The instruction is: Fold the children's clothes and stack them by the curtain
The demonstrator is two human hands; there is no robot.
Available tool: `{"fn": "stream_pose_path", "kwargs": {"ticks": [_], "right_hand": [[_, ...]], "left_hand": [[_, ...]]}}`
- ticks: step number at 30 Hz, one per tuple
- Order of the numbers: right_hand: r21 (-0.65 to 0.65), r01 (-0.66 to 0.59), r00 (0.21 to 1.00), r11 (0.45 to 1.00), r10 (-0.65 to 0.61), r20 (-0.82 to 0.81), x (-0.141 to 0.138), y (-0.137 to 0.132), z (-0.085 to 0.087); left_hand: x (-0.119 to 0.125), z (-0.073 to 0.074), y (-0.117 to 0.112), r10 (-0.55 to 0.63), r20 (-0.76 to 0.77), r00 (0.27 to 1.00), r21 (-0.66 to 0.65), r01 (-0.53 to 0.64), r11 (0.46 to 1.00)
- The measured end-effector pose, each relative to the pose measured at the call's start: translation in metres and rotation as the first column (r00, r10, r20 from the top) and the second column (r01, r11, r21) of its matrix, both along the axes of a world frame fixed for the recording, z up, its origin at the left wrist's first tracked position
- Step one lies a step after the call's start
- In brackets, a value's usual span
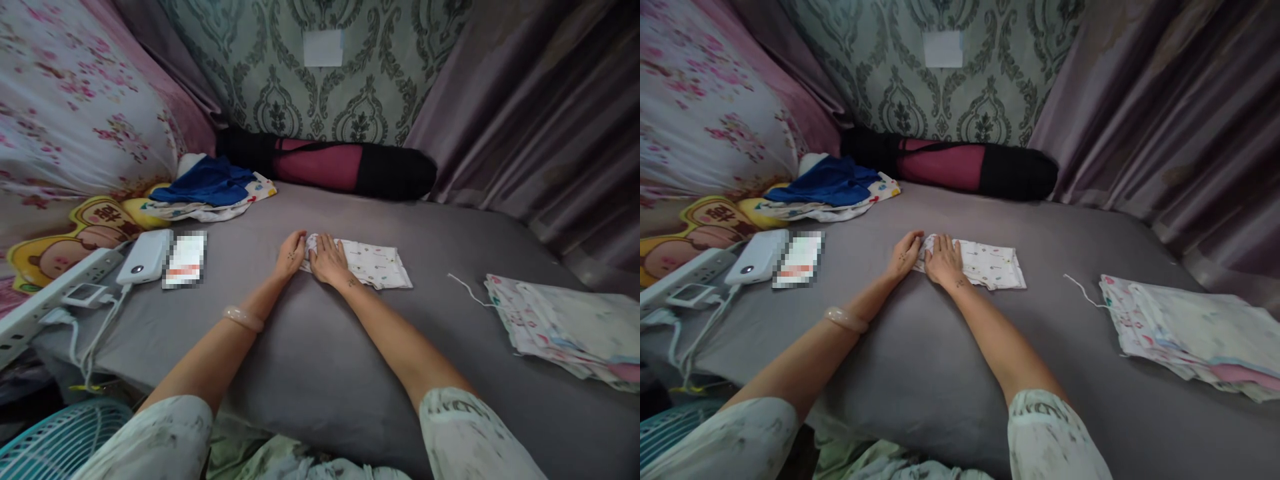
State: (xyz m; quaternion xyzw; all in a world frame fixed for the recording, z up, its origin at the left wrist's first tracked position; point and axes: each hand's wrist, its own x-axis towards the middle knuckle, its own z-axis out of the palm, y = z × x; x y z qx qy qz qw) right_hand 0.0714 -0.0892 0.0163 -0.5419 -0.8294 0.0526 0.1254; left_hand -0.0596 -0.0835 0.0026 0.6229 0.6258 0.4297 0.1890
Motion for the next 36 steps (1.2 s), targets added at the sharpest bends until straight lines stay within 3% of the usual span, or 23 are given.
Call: {"fn": "stream_pose_path", "kwargs": {"ticks": [8,20,24,28,32,36], "right_hand": [[-0.005,-0.038,0.999,0.999,0.038,0.006,-0.009,0.0,0.012],[-0.086,-0.082,0.997,0.993,0.081,-0.01,-0.019,-0.001,0.007],[-0.034,-0.068,0.994,0.997,0.065,-0.084,0.0,0.003,0.014],[0.012,-0.012,0.999,1.0,0.012,-0.045,0.038,0.006,0.017],[0.03,0.009,1.0,1.0,-0.009,0.022,0.067,0.006,0.013],[0.034,-0.031,0.999,0.999,0.029,0.041,0.072,0.003,0.005]], "left_hand": [[0.001,0.004,-0.003,0.011,-0.007,1.0,0.012,-0.011,1.0],[0.002,0.009,-0.005,0.03,-0.015,0.999,-0.011,-0.03,0.999],[0.002,0.008,-0.006,-0.01,-0.035,0.999,0.02,0.011,1.0],[0.006,0.008,-0.009,-0.08,-0.176,0.981,0.053,0.09,0.995],[0.011,0.007,-0.014,-0.138,-0.365,0.921,0.05,0.168,0.985],[0.013,0.005,-0.018,-0.212,-0.475,0.854,0.029,0.256,0.966]]}}
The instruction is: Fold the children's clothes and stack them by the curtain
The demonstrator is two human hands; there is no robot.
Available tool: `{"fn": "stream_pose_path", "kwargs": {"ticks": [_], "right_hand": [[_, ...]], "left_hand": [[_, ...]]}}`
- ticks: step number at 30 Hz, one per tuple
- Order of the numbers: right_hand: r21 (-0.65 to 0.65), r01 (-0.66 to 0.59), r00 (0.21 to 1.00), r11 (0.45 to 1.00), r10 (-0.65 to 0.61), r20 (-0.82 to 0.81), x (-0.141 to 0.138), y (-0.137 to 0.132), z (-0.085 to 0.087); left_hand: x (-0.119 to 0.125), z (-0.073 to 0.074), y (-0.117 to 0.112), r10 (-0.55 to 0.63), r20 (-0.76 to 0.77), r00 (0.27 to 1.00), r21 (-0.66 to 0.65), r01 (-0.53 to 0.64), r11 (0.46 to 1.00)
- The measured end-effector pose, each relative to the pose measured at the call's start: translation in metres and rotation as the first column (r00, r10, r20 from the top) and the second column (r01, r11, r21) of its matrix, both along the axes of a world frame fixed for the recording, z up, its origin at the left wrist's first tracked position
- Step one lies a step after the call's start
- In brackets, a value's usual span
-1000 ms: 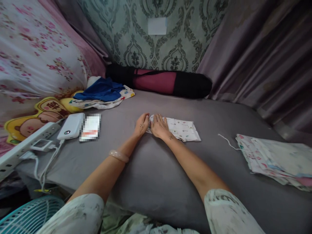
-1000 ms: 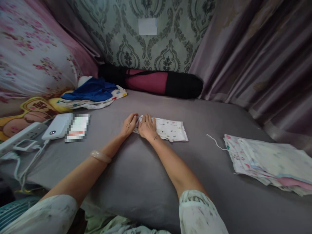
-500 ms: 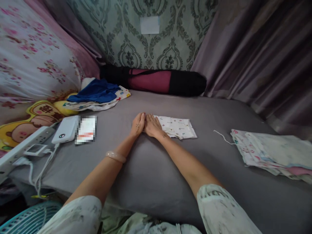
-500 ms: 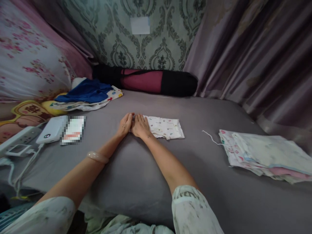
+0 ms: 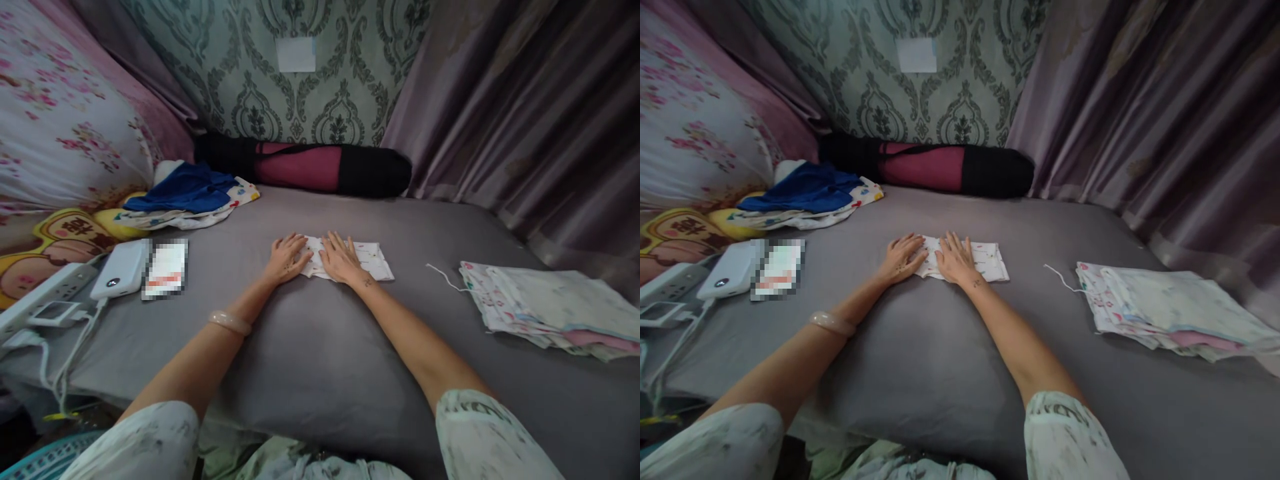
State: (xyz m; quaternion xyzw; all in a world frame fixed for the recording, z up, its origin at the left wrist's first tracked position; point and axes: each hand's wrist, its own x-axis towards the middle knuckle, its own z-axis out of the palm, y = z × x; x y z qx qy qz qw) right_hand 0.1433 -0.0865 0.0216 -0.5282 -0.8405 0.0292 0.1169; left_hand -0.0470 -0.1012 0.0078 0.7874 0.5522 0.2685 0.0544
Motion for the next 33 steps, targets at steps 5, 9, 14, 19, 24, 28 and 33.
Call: {"fn": "stream_pose_path", "kwargs": {"ticks": [5,9,14,19,24,28,33], "right_hand": [[-0.001,0.009,1.0,1.0,-0.009,-0.02,-0.003,-0.001,-0.006],[-0.051,-0.003,1.0,0.999,0.003,-0.012,-0.002,0.001,-0.003],[-0.064,0.025,1.0,0.998,-0.026,-0.006,0.012,-0.001,0.003],[-0.041,0.068,0.997,0.997,-0.066,0.042,0.037,-0.007,0.004],[-0.075,0.095,0.994,0.993,-0.092,0.052,0.05,-0.009,-0.002],[-0.099,0.114,0.994,0.989,-0.113,0.012,0.049,-0.009,-0.006],[-0.201,0.063,0.993,0.978,-0.081,-0.082,0.053,-0.002,0.0]], "left_hand": [[-0.001,-0.003,0.001,-0.06,-0.07,0.996,-0.038,0.057,0.998],[-0.001,-0.002,0.002,-0.049,-0.096,0.994,-0.064,0.043,0.997],[0.0,0.0,0.001,-0.058,-0.095,0.994,-0.068,0.052,0.996],[0.001,0.001,0.001,-0.055,-0.101,0.993,-0.075,0.048,0.996],[0.0,-0.001,0.002,-0.061,-0.141,0.988,-0.088,0.049,0.995],[-0.001,-0.004,0.004,-0.07,-0.166,0.984,-0.107,0.053,0.993],[-0.002,0.004,0.007,-0.086,-0.164,0.983,-0.252,0.043,0.967]]}}
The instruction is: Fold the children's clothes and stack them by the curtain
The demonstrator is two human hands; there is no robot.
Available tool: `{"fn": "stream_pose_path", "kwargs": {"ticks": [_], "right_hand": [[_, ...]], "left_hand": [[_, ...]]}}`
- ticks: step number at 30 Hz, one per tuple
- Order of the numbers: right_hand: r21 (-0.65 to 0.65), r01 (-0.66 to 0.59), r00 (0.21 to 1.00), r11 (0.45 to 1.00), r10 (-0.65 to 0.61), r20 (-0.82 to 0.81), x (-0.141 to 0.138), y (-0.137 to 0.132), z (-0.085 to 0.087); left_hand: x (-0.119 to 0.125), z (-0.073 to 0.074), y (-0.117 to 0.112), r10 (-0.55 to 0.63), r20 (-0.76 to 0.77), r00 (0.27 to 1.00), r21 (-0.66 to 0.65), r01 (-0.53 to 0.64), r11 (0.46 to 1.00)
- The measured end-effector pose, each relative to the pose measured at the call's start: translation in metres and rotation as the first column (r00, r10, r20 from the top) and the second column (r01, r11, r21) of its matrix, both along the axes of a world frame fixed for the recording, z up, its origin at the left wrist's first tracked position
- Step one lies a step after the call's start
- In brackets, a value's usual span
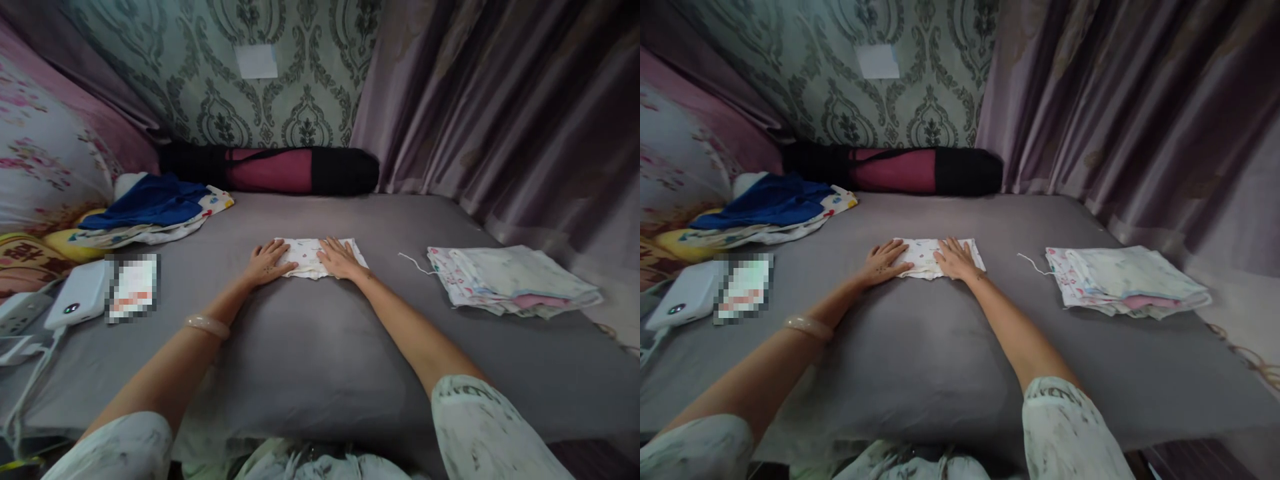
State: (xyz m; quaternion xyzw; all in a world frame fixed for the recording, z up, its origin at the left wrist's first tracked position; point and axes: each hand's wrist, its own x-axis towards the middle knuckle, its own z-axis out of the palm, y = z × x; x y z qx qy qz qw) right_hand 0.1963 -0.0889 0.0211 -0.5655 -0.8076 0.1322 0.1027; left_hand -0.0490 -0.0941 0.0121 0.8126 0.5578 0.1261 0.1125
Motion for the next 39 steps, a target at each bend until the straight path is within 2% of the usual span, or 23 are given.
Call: {"fn": "stream_pose_path", "kwargs": {"ticks": [3,5,8,10,14,20,23,27,30,33,39], "right_hand": [[-0.006,0.042,0.99,0.999,-0.042,-0.136,0.015,0.011,0.008],[0.028,0.167,0.973,0.986,-0.16,-0.164,0.031,0.017,0.015],[0.016,0.37,0.928,0.929,-0.369,-0.055,0.058,0.02,0.024],[-0.021,0.451,0.892,0.892,-0.451,0.036,0.073,0.017,0.026],[-0.053,0.512,0.855,0.858,-0.502,0.134,0.08,0.009,0.023],[-0.067,0.517,0.852,0.853,-0.506,0.132,0.061,0.006,0.016],[-0.062,0.506,0.861,0.86,-0.499,0.1,0.052,0.004,0.016],[0.056,0.475,0.878,0.878,-0.477,0.041,0.045,-0.006,0.016],[0.14,0.443,0.894,0.886,-0.448,0.009,0.041,-0.013,0.017],[0.14,0.453,0.891,0.88,-0.453,-0.034,0.04,-0.014,0.021],[0.128,0.537,0.84,0.834,-0.515,-0.171,0.061,-0.016,0.043]], "left_hand": [[-0.004,0.013,0.003,0.022,0.055,0.998,-0.089,-0.017,0.996],[-0.008,0.022,0.005,0.147,0.099,0.984,-0.101,-0.137,0.985],[-0.015,0.031,0.01,0.428,0.073,0.901,-0.161,-0.413,0.897],[-0.018,0.034,0.012,0.537,0.017,0.844,-0.212,-0.521,0.827],[-0.017,0.036,0.017,0.596,-0.044,0.802,-0.264,-0.585,0.767],[0.0,0.04,0.022,0.618,-0.092,0.781,-0.355,-0.606,0.712],[0.007,0.042,0.02,0.629,-0.063,0.775,-0.331,-0.611,0.719],[0.013,0.044,0.014,0.609,0.003,0.793,-0.263,-0.587,0.766],[0.014,0.048,0.011,0.628,0.026,0.778,-0.28,-0.597,0.751],[0.016,0.059,0.01,0.626,0.083,0.775,-0.296,-0.581,0.758],[0.033,0.089,0.008,0.54,0.268,0.798,-0.213,-0.497,0.841]]}}
